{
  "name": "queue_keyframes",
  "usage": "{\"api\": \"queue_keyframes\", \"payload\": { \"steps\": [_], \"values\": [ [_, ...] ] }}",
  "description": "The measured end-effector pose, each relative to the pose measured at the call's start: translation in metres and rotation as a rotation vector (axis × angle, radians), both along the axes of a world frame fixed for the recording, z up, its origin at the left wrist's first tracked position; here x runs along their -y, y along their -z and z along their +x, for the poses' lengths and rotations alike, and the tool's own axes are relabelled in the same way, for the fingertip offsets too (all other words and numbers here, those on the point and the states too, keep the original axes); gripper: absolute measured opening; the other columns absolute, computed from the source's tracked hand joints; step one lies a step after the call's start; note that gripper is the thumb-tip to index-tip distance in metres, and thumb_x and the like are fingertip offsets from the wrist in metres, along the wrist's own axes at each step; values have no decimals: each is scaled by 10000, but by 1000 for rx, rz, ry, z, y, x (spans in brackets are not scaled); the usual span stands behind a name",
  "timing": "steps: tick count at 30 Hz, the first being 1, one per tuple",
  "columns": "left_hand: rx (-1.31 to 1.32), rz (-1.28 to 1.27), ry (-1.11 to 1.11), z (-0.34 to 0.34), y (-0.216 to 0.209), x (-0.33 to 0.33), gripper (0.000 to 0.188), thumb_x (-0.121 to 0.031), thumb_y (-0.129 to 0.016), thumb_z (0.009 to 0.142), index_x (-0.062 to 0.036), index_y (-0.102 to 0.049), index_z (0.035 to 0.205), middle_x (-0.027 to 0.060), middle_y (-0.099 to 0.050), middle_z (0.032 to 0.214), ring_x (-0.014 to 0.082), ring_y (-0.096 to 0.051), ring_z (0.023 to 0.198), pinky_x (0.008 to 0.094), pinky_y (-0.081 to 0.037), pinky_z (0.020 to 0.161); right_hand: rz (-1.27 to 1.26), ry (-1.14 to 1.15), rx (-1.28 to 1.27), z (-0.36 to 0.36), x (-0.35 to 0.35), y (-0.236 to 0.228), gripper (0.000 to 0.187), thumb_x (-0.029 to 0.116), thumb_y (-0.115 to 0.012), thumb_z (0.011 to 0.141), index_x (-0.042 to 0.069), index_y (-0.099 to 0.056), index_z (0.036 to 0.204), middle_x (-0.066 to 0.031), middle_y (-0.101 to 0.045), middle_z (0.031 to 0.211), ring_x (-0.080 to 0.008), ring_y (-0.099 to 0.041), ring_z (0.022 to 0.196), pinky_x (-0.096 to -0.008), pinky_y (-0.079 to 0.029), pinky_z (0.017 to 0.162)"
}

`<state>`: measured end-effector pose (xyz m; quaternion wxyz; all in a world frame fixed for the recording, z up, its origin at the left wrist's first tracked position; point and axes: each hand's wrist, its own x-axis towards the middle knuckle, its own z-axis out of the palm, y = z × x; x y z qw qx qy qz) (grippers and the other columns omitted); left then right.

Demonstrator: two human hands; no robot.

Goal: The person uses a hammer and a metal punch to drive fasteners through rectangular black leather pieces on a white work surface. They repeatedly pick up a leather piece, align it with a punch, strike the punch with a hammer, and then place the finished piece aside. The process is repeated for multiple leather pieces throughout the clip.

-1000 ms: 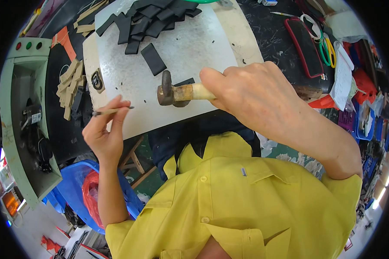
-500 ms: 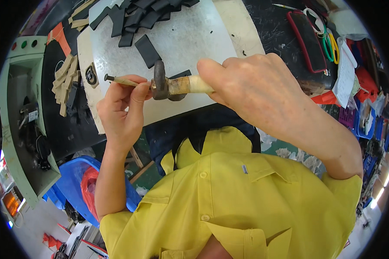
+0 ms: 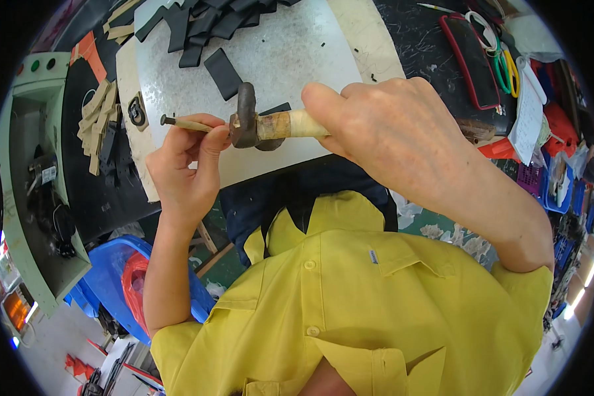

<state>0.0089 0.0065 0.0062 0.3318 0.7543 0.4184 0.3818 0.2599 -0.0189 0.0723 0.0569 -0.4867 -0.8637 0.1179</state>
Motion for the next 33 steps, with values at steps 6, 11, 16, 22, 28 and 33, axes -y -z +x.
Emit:
{"api": "queue_keyframes", "payload": {
  "steps": [6,11,16,22,28,33],
  "values": [
    [-102,320,-40,6,11,7,208,20,-740,832,2,-533,825,87,-699,814,197,-610,531,275,-460,475,18,7,7,0,3,4,251,119,-753,766,61,-552,905,-107,-591,700,-320,-622,625,-406,-477,522],
    [-127,445,-55,9,15,10,219,11,-741,826,-10,-523,808,71,-687,797,213,-557,497,294,-429,448,78,-8,-23,2,5,7,307,162,-736,806,65,-470,927,-116,-614,664,-349,-635,622,-433,-478,517],
    [-207,451,-25,8,5,14,181,43,-714,840,3,-538,823,100,-712,835,222,-641,546,297,-473,483,73,62,-72,8,1,1,282,209,-731,835,64,-502,912,-149,-613,654,-373,-635,643,-430,-491,541],
    [-208,423,-27,9,9,14,171,-12,-709,861,-17,-542,824,98,-669,741,265,-609,537,331,-464,479,-59,213,-998,-1,-9,-83,238,268,-711,919,56,-606,897,-9,-610,641,-151,-602,543,-265,-432,504],
    [-233,441,-23,8,5,11,158,-35,-699,877,-24,-549,829,106,-647,714,295,-616,560,349,-474,485,296,42,-90,-6,-13,-52,223,180,-718,867,41,-548,902,-136,-607,639,-312,-625,564,-400,-482,522],
    [-209,391,-37,9,7,15,143,-31,-693,877,-20,-558,833,108,-660,747,297,-619,569,350,-479,492,144,115,10,5,-1,-19,238,216,-705,852,68,-521,878,-169,-607,633,-387,-634,630,-480,-493,559]
  ]
}}
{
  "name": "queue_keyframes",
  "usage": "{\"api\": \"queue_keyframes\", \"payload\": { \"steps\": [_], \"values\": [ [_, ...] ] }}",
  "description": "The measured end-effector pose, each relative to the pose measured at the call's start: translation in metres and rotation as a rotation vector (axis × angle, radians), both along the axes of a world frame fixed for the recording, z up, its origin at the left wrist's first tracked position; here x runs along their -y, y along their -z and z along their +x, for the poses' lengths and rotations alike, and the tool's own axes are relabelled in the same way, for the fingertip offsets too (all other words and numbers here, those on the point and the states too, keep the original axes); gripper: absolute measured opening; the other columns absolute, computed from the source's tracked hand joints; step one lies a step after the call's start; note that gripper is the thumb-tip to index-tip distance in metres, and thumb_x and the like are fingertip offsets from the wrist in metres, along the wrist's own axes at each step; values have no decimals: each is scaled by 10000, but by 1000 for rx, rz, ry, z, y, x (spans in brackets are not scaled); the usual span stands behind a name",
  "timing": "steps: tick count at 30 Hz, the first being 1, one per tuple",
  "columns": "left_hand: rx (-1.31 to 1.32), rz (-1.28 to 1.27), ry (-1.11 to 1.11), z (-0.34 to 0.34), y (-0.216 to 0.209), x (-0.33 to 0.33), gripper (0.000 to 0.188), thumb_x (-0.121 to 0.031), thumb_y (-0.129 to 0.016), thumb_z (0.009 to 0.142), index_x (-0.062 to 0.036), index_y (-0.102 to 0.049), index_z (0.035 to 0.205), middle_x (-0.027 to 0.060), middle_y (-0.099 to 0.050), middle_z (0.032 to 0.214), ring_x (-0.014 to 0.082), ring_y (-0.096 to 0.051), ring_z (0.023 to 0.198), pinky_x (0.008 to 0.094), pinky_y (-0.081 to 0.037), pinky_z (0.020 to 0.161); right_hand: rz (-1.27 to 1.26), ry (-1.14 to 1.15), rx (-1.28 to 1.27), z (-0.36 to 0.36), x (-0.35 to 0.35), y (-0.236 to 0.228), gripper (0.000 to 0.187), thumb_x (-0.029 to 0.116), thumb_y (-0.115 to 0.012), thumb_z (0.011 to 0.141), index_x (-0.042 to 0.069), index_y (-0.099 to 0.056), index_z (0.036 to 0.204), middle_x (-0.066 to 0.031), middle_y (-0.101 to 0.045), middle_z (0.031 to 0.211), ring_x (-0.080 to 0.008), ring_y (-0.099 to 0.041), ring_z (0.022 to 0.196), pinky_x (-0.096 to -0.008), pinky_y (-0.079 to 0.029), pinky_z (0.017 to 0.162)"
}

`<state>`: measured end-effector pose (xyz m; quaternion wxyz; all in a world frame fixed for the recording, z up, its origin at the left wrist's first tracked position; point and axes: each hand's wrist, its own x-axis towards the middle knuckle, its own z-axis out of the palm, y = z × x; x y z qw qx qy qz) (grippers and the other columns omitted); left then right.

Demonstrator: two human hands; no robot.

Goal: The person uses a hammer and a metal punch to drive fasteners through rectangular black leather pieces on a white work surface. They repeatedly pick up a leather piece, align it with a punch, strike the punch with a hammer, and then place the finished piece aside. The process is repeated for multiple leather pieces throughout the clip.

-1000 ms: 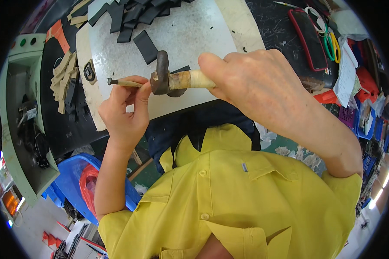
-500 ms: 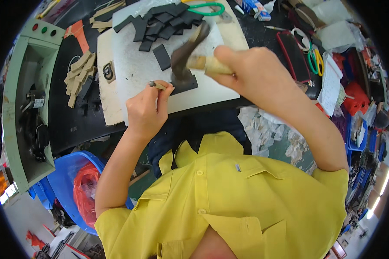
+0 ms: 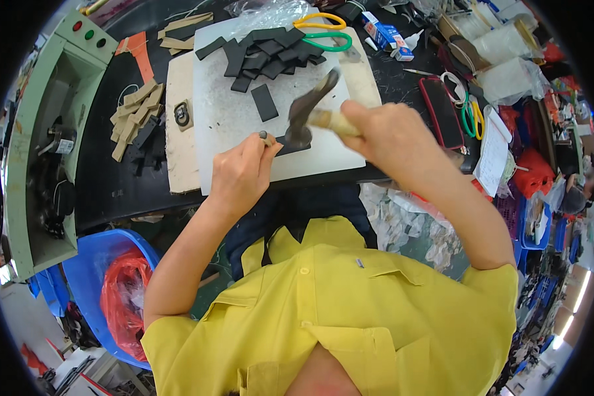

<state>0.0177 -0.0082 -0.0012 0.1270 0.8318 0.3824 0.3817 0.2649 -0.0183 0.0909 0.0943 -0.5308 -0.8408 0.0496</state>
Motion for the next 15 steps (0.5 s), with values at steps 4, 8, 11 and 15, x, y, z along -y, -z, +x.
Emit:
{"api": "queue_keyframes", "payload": {
  "steps": [4,8,11,15],
  "values": [
    [-26,-11,-24,2,4,3,125,-18,-673,882,-14,-559,831,104,-663,765,290,-620,569,348,-482,506,-92,-23,-24,-11,5,25,271,212,-707,852,59,-489,902,-155,-612,637,-382,-637,636,-472,-499,549],
    [-21,-71,-20,-2,0,5,83,-43,-612,955,-1,-552,916,109,-700,821,219,-694,660,314,-541,586,-42,-57,44,-10,6,30,283,184,-706,848,72,-457,924,-130,-607,641,-366,-640,631,-450,-491,529],
    [335,-469,-102,-7,-12,2,98,-73,-533,1021,23,-532,1037,143,-729,923,163,-725,865,293,-593,737,-50,-79,31,-11,5,29,286,173,-703,848,79,-447,932,-122,-599,645,-357,-638,630,-436,-485,521],
    [519,-560,-52,-4,-12,-7,118,-60,-523,1025,53,-545,1052,150,-712,913,189,-714,868,300,-593,798,-54,-88,38,-9,7,30,293,159,-709,836,78,-444,929,-118,-597,657,-352,-630,626,-425,-477,515]
  ]
}}
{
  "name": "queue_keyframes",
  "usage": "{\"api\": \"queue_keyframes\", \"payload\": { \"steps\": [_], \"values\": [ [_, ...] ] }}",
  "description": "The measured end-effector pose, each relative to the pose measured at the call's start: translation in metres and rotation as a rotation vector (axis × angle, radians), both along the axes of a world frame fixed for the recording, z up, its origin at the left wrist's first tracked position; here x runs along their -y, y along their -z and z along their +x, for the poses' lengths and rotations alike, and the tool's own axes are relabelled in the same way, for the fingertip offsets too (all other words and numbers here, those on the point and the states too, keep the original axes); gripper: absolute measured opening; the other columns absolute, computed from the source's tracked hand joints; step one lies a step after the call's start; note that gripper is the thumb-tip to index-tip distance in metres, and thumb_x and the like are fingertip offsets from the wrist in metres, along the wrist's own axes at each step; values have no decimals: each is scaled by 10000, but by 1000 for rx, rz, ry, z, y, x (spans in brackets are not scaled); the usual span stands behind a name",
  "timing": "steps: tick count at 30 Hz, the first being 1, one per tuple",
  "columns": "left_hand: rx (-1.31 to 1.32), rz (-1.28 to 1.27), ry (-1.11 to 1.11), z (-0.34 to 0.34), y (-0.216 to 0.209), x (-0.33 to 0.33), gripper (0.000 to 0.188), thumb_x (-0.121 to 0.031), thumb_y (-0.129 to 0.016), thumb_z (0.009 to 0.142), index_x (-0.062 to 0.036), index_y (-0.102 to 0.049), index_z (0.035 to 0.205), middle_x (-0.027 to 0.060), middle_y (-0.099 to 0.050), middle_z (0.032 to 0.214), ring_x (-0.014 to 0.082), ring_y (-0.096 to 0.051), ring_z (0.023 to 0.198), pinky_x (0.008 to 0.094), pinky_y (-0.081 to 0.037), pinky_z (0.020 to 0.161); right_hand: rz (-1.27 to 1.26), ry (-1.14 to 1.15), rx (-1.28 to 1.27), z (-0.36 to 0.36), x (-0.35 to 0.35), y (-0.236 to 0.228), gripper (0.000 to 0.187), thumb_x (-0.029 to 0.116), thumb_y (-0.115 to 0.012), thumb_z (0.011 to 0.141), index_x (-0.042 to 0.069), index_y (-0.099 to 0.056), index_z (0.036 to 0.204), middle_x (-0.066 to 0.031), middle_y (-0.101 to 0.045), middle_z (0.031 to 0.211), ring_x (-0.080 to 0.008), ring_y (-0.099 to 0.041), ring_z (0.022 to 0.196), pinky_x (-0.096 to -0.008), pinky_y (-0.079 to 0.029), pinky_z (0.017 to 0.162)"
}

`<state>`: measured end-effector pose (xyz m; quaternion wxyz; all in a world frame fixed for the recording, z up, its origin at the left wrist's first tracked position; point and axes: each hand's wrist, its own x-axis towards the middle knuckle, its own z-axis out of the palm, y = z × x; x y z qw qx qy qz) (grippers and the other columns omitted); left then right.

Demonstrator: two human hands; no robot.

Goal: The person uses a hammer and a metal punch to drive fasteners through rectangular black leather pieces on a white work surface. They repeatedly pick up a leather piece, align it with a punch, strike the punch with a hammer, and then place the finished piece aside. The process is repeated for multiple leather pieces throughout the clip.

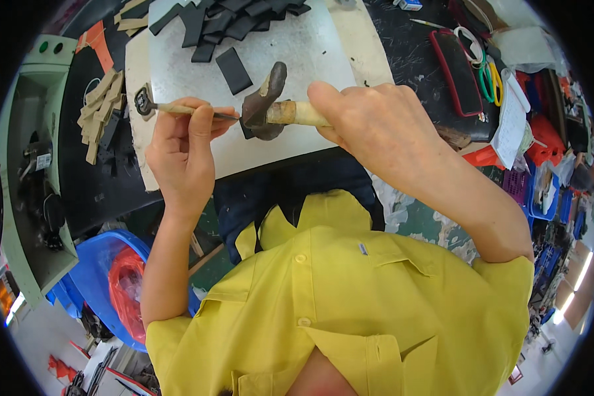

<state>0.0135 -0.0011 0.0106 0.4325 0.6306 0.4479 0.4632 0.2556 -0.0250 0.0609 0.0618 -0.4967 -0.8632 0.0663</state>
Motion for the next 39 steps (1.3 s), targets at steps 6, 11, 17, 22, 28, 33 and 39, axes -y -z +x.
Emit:
{"api": "queue_keyframes", "payload": {
  "steps": [6,11,17,22,28,33,39],
  "values": [
    [-6,19,-20,3,13,-7,78,-11,-617,958,39,-580,911,99,-718,839,147,-730,769,245,-571,660,-24,-10,-11,0,-2,-4,304,128,-722,812,70,-447,930,-115,-581,652,-343,-614,612,-428,-455,507],
    [-83,67,-29,3,18,-5,74,-14,-637,943,24,-589,901,95,-714,826,141,-725,738,240,-563,648,-23,-16,-8,1,-2,-3,308,125,-725,806,68,-448,930,-116,-580,655,-338,-616,622,-424,-454,508],
    [-310,187,-2,5,10,-3,73,-7,-632,947,50,-586,947,92,-709,846,149,-719,753,259,-581,698,-20,-13,-12,1,-1,-2,306,123,-724,813,70,-446,931,-113,-583,663,-337,-616,623,-423,-458,509],
    [-433,343,-33,7,14,-1,100,8,-684,896,22,-586,905,84,-691,772,160,-717,693,251,-550,616,-3,5,-79,5,-6,0,267,157,-719,827,67,-479,900,-134,-574,622,-347,-624,616,-414,-474,520],
    [-510,526,-54,10,11,0,173,-3,-715,848,-19,-545,823,97,-653,717,264,-610,525,327,-450,479,150,256,-442,1,-27,-66,210,225,-694,915,55,-574,886,-97,-602,676,-213,-563,517,-306,-414,478],
    [-497,541,-9,12,7,-2,166,-29,-704,867,-18,-540,840,110,-652,726,293,-623,557,354,-471,490,20,38,-773,-3,-31,-90,164,214,-652,931,68,-578,913,-87,-629,723,-206,-575,575,-304,-402,504],
    [-590,574,3,10,12,1,163,-38,-695,880,-9,-534,867,90,-650,762,278,-600,531,351,-462,463,371,368,90,59,-55,-17,201,229,-655,906,108,-582,1049,-192,-663,784,-407,-649,733,-486,-497,607]
  ]
}}
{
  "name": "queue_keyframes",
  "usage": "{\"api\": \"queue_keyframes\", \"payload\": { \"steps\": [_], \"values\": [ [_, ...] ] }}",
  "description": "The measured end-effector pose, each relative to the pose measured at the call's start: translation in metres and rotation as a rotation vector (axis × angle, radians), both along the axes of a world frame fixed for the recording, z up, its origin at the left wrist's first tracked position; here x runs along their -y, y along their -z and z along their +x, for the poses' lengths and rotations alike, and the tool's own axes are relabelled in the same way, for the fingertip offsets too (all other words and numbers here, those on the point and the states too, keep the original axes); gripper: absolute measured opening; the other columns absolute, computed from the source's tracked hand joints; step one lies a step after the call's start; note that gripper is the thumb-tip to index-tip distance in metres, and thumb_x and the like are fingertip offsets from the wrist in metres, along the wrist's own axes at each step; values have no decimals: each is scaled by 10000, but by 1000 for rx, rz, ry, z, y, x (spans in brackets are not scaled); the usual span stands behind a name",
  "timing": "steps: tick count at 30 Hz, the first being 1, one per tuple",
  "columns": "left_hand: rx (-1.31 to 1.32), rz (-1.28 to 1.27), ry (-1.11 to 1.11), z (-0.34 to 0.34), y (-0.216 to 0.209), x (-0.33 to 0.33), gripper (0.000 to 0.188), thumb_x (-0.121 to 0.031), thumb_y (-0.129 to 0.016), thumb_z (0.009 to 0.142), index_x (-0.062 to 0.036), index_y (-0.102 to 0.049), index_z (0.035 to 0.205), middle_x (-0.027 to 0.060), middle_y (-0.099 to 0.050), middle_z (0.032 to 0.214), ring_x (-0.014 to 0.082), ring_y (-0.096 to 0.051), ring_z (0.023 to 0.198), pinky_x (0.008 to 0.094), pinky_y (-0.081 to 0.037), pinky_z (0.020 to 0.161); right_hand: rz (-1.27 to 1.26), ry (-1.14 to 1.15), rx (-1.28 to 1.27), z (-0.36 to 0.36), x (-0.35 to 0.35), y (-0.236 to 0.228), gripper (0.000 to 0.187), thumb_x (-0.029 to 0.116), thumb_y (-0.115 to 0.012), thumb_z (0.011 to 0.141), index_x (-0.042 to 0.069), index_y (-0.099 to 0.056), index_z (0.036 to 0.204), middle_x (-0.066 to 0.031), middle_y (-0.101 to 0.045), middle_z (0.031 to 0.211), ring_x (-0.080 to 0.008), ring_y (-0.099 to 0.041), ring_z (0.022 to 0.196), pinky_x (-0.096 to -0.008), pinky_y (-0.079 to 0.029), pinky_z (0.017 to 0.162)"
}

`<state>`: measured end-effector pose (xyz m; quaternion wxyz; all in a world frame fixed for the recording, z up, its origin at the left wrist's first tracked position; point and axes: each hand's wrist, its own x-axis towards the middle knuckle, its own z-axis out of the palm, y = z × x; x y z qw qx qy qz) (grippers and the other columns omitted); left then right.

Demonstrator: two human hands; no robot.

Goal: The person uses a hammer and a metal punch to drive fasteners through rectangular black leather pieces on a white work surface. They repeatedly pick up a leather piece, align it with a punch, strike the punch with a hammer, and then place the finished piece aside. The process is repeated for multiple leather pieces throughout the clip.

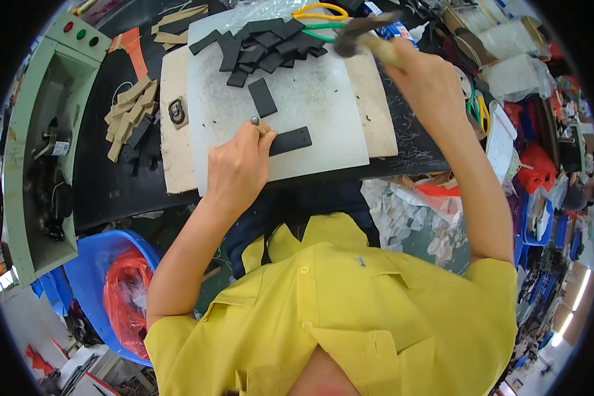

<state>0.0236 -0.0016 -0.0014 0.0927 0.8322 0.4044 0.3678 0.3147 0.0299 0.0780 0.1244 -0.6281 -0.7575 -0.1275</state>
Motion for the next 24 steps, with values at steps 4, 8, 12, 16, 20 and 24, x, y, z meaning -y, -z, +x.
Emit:
{"api": "queue_keyframes", "payload": {
  "steps": [4,8,12,16,20,24],
  "values": [
    [3,27,13,2,0,3,161,-35,-685,890,-6,-531,857,73,-649,802,259,-572,502,336,-443,438,1,303,-188,42,8,57,247,284,-653,928,124,-605,1110,-181,-688,830,-409,-664,763,-512,-494,639],
    [5,110,48,1,-4,4,122,-25,-672,898,5,-555,913,80,-662,847,238,-598,526,314,-441,435,320,50,-96,29,6,81,237,214,-712,862,97,-695,1068,-92,-711,932,-311,-656,862,-435,-499,750],
    [233,-336,-98,-6,0,9,74,-41,-578,941,20,-590,983,99,-707,896,198,-671,635,312,-492,548,32,-357,-631,-71,31,70,156,123,-783,775,80,-731,915,-35,-667,961,-275,-599,948,-388,-478,851],
    [804,-800,-135,-17,-18,-4,222,-100,-484,948,43,-638,1016,137,-721,915,159,-640,742,324,-494,709,-40,-413,-519,-96,34,70,181,179,-811,715,119,-716,857,5,-641,982,-235,-584,958,-381,-430,841],
    [448,-500,-125,-15,-15,-5,192,-76,-587,879,23,-663,1024,110,-695,914,174,-564,745,329,-453,716,106,-457,-410,-98,41,69,131,128,-789,716,143,-698,809,49,-664,940,-205,-579,971,-395,-398,830],
    [81,-182,-115,8,-1,11,193,-21,-715,798,-10,-658,982,110,-649,939,252,-531,754,349,-434,700,-45,-111,-569,-62,9,52,128,98,-776,753,120,-703,857,23,-683,867,-203,-614,862,-365,-398,819]
  ]
}}
